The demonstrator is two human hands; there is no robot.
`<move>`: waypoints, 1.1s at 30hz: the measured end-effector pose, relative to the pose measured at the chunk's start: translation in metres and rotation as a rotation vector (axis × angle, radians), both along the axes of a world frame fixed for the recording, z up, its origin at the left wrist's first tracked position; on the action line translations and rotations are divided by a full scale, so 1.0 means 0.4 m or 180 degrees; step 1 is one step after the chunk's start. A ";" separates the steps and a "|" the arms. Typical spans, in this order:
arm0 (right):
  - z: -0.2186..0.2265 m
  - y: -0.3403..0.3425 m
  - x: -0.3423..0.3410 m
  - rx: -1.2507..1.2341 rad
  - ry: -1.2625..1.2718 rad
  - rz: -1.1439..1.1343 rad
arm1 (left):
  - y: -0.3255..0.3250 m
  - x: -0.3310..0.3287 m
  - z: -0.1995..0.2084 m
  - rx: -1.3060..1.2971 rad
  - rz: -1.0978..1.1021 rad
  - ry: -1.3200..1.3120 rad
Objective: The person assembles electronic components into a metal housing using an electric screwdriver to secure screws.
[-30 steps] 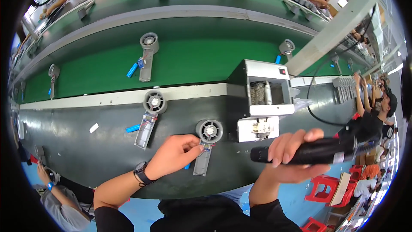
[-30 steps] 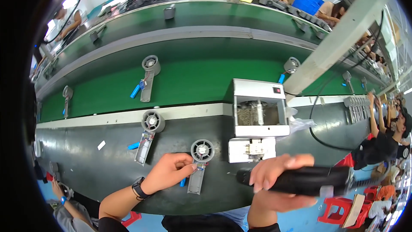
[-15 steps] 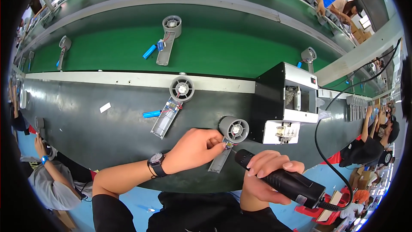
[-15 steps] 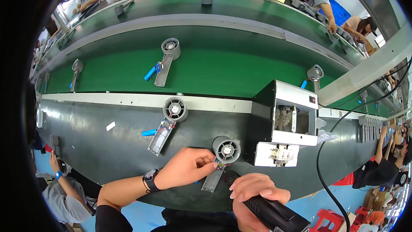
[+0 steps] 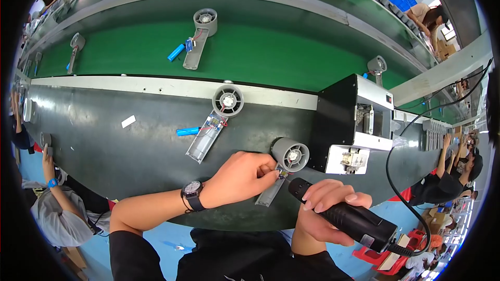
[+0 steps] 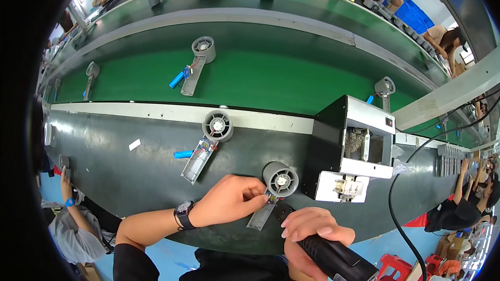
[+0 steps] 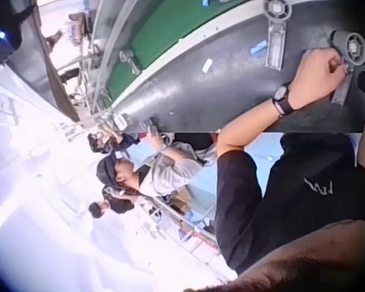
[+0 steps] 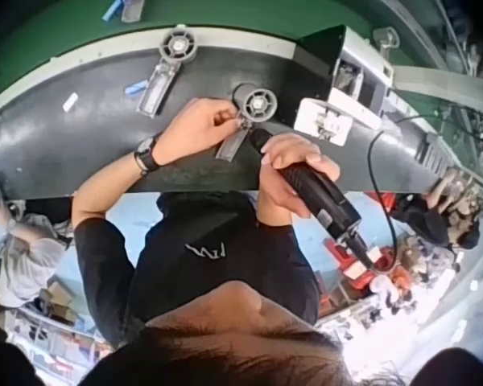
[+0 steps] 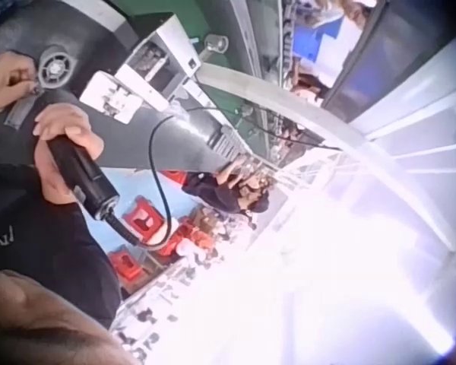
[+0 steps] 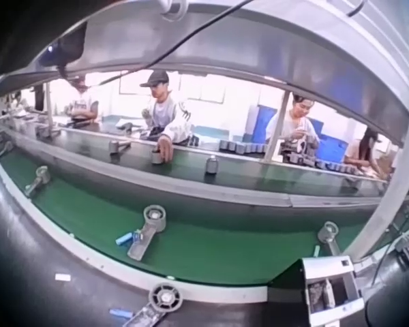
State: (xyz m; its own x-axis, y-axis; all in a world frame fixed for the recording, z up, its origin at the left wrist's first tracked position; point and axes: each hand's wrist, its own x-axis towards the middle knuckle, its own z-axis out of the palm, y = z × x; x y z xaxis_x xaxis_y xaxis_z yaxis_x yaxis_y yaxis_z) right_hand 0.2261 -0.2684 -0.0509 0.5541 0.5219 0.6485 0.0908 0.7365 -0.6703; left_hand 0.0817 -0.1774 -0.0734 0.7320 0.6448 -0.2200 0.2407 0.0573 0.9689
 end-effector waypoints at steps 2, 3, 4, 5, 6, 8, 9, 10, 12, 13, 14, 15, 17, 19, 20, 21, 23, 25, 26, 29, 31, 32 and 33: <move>-0.004 0.003 -0.003 0.0000 -0.0023 0.0019 | 0.001 -0.002 -0.004 0.0109 -0.0016 0.0000; -0.005 0.006 -0.004 0.0062 -0.0096 0.0060 | 0.000 -0.003 -0.003 0.0090 -0.0007 0.0006; -0.006 0.007 -0.005 0.0124 -0.0168 0.0101 | -0.001 -0.002 0.000 0.0117 0.0007 0.0020; -0.005 0.008 -0.005 0.0112 -0.0168 0.0100 | 0.000 -0.001 0.002 0.0151 0.0009 0.0027; -0.004 0.009 -0.005 0.0111 -0.0244 0.0086 | 0.001 0.000 0.002 0.0139 0.0007 0.0026; -0.007 0.011 -0.006 0.0110 -0.0313 0.0080 | 0.002 -0.001 0.000 0.0169 0.0001 0.0016; -0.010 0.014 -0.007 0.0105 -0.0271 0.0111 | 0.003 -0.002 -0.002 0.0168 0.0008 0.0024; -0.012 0.016 -0.009 0.0102 -0.0229 0.0141 | 0.004 -0.003 -0.005 0.0168 -0.0016 0.0046; -0.010 0.017 -0.012 0.0084 -0.0233 0.0179 | 0.005 -0.006 -0.003 0.0182 -0.0036 0.0081; -0.008 0.017 -0.013 0.0063 -0.0244 0.0214 | 0.006 -0.007 -0.003 0.0129 -0.0048 0.0083; -0.009 0.020 -0.014 0.0100 -0.0213 0.0236 | 0.008 -0.013 -0.001 0.0100 -0.0042 0.0106; -0.009 0.023 -0.010 0.0147 -0.0301 0.0257 | 0.007 -0.015 -0.001 0.0138 -0.0015 0.0144; 0.010 0.019 0.001 0.0291 -0.0412 0.0216 | 0.008 -0.014 0.000 -0.0003 -0.0071 0.0029; 0.054 -0.016 0.004 0.0478 0.0099 -0.0086 | 0.038 -0.006 0.030 0.0258 -0.0214 -0.0022; 0.076 -0.025 0.011 0.0606 0.0304 -0.0102 | 0.058 0.001 0.059 0.0506 -0.0148 -0.0030; 0.091 -0.033 0.020 0.0717 0.0501 -0.0119 | 0.082 0.014 0.080 0.0740 -0.0091 -0.0046; 0.092 -0.043 0.025 0.0735 0.0567 -0.0086 | 0.156 0.044 0.104 0.1129 0.0295 -0.0168; 0.073 -0.037 0.019 0.0378 0.0553 -0.0004 | 0.277 0.076 0.047 0.1483 0.0664 -0.0222; 0.066 -0.036 0.014 0.0339 0.0553 0.0145 | 0.338 0.089 0.031 0.1437 0.0708 -0.0001; 0.031 -0.038 -0.004 0.0331 0.0655 0.0420 | 0.479 0.073 -0.021 0.1459 0.0793 0.0416; 0.020 -0.046 -0.010 0.0295 0.0691 0.0373 | 0.502 0.067 -0.024 0.1478 0.0768 0.0594; 0.015 -0.050 -0.009 0.0261 0.0673 0.0359 | 0.501 0.052 -0.018 0.1930 0.1077 0.0655; 0.005 -0.057 0.000 0.0227 0.0690 0.0330 | 0.502 0.042 -0.013 0.2386 0.1362 0.0737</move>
